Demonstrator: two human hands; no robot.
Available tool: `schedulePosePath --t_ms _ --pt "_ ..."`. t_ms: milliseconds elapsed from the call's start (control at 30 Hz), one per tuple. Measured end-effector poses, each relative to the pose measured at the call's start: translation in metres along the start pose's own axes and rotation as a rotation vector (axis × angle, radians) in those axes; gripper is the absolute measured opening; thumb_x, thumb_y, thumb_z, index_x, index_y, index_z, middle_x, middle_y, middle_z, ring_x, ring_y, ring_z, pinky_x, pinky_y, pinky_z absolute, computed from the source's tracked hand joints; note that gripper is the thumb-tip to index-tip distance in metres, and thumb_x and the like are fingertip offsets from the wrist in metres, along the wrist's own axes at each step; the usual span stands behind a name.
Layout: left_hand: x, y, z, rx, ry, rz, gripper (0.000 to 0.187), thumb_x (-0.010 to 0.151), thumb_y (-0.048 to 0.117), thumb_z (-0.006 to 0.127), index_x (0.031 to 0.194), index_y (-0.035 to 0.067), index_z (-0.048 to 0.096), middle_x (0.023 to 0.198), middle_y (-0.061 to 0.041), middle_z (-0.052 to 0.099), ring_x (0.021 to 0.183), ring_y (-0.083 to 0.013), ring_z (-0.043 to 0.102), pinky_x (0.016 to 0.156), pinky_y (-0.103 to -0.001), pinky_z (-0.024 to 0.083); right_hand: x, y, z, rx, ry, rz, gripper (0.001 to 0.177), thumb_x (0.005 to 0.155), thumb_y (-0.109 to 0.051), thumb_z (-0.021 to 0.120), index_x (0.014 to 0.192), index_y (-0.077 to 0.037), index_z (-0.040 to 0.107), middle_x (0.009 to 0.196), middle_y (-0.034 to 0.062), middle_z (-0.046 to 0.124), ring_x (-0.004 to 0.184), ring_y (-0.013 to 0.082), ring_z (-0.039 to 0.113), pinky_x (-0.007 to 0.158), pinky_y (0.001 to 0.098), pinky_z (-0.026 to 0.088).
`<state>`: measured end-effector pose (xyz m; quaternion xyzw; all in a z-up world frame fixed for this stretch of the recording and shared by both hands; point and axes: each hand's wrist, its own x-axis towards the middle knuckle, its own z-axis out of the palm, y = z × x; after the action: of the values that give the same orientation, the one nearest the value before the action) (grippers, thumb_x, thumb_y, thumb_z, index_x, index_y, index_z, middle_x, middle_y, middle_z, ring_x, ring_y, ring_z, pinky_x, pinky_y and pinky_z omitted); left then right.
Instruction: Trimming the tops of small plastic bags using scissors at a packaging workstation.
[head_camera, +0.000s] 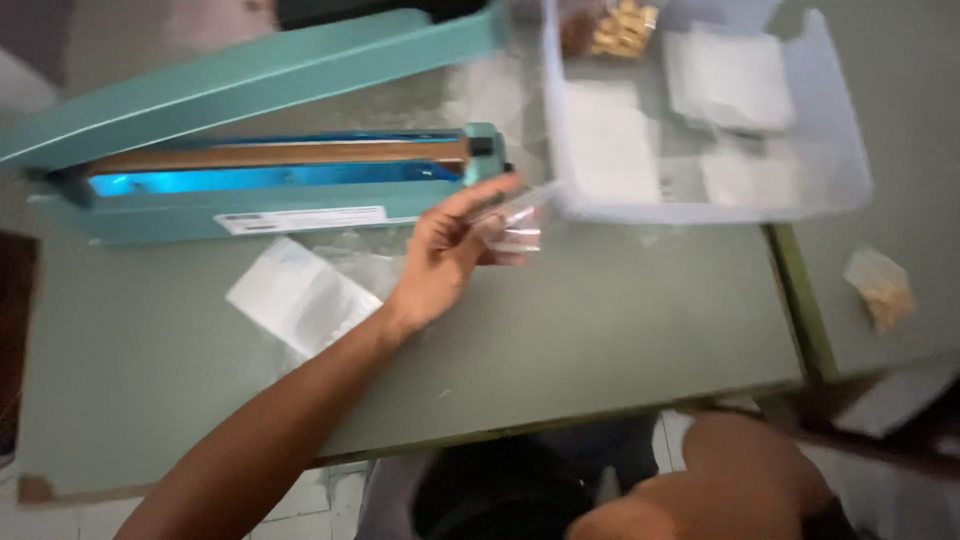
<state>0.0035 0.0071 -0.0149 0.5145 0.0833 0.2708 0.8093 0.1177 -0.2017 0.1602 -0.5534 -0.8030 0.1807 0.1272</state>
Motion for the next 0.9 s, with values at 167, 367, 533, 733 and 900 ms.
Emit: schedulePosePath --t_ms 167,367,533,733,900 --pt "-0.001 0.001 -0.001 -0.006 -0.053 0.119 0.022 0.103 -0.001 0.055 0.111 0.009 0.072 0.129 -0.016 0.070 0.116 -0.0262 0.071 0.087 -0.038 0.068 -0.022 0.017 -0.012 0.134 -0.092 -0.163 0.053 0.112 -0.053 0.029 0.101 -0.028 0.075 0.109 -0.0046 0.079 0.099 0.0172 0.078 0.070 0.0371 0.057" --pt "-0.001 0.011 0.008 0.012 0.025 0.099 0.019 0.096 0.023 0.072 0.083 0.010 0.068 0.106 -0.012 0.076 0.100 -0.0193 0.073 0.086 -0.031 0.057 0.038 0.156 -0.016 0.800 0.595 -0.354 0.021 0.105 -0.032 0.052 0.115 -0.014 0.056 0.093 0.0067 0.063 0.080 0.0205 0.073 0.057 0.0299 0.063" --pt "0.000 0.006 0.006 -0.059 0.021 0.072 0.023 0.103 0.022 0.064 0.087 0.014 0.049 0.101 -0.016 0.076 0.086 -0.0161 0.069 0.077 -0.031 0.057 0.069 0.173 0.006 0.995 1.113 0.047 0.051 0.088 0.000 0.052 0.132 -0.024 0.051 0.126 0.0051 0.054 0.111 0.0218 0.062 0.062 0.0301 0.042" --pt "-0.007 0.003 0.012 -0.055 -0.007 0.072 0.017 0.108 0.017 0.056 0.091 0.015 0.053 0.091 -0.006 0.072 0.102 -0.0254 0.077 0.087 -0.034 0.063 0.067 0.192 0.026 1.260 1.212 0.137 0.061 0.097 -0.002 0.076 0.149 -0.023 0.054 0.148 0.0141 0.065 0.123 0.0297 0.069 0.078 0.0242 0.056" --pt "-0.003 0.013 0.009 -0.043 0.066 -0.100 0.025 0.105 0.020 0.056 0.126 0.007 0.053 0.101 -0.022 0.078 0.085 -0.0345 0.080 0.083 -0.046 0.068 0.082 0.179 0.024 1.314 1.202 0.201 0.077 0.093 -0.004 0.075 0.161 -0.011 0.041 0.138 0.0148 0.067 0.117 0.0260 0.073 0.082 0.0280 0.065"
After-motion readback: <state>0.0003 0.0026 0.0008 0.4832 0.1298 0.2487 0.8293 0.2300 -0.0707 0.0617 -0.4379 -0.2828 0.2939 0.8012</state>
